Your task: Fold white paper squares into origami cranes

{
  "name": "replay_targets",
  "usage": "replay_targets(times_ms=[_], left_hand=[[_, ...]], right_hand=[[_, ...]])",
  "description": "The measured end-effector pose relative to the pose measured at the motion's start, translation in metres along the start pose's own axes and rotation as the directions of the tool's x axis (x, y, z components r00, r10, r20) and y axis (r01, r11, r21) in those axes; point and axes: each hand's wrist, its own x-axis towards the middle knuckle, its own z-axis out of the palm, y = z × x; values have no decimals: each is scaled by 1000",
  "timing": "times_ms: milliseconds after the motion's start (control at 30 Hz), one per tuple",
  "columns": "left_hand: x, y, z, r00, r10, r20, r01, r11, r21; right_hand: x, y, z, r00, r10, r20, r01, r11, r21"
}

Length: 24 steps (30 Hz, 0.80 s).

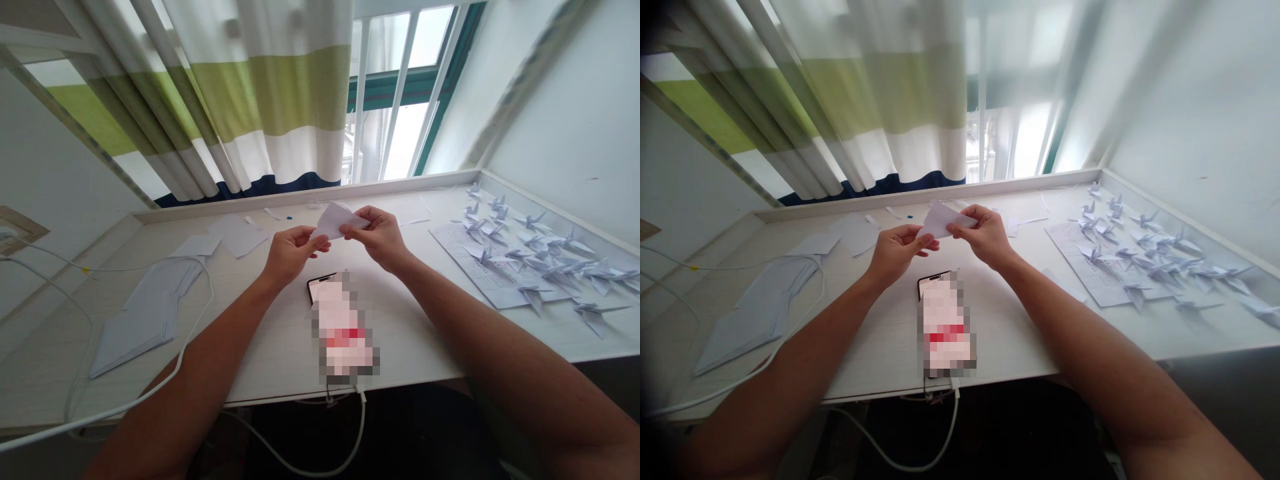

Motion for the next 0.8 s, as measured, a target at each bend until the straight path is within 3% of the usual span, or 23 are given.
replay_targets(times_ms=[133, 267, 467, 800], left_hand=[[0, 1, 2, 998, -56, 39, 57, 998, -18], [0, 1, 2, 999, -42, -23, 42, 999, -13], [-1, -1, 4, 999, -16, -50, 14, 999, -43], [-1, -7, 3, 987, -128, 94, 129, 992, -2]], right_hand=[[-1, -1, 2, 1000, 11, -8, -11, 1000, 20], [-1, -2, 0, 999, 49, 23, -51, 994, 94], [-2, 1, -1, 957, 245, 152, -264, 958, 116], [-1, 3, -2, 972, 205, 112, -219, 966, 139]])
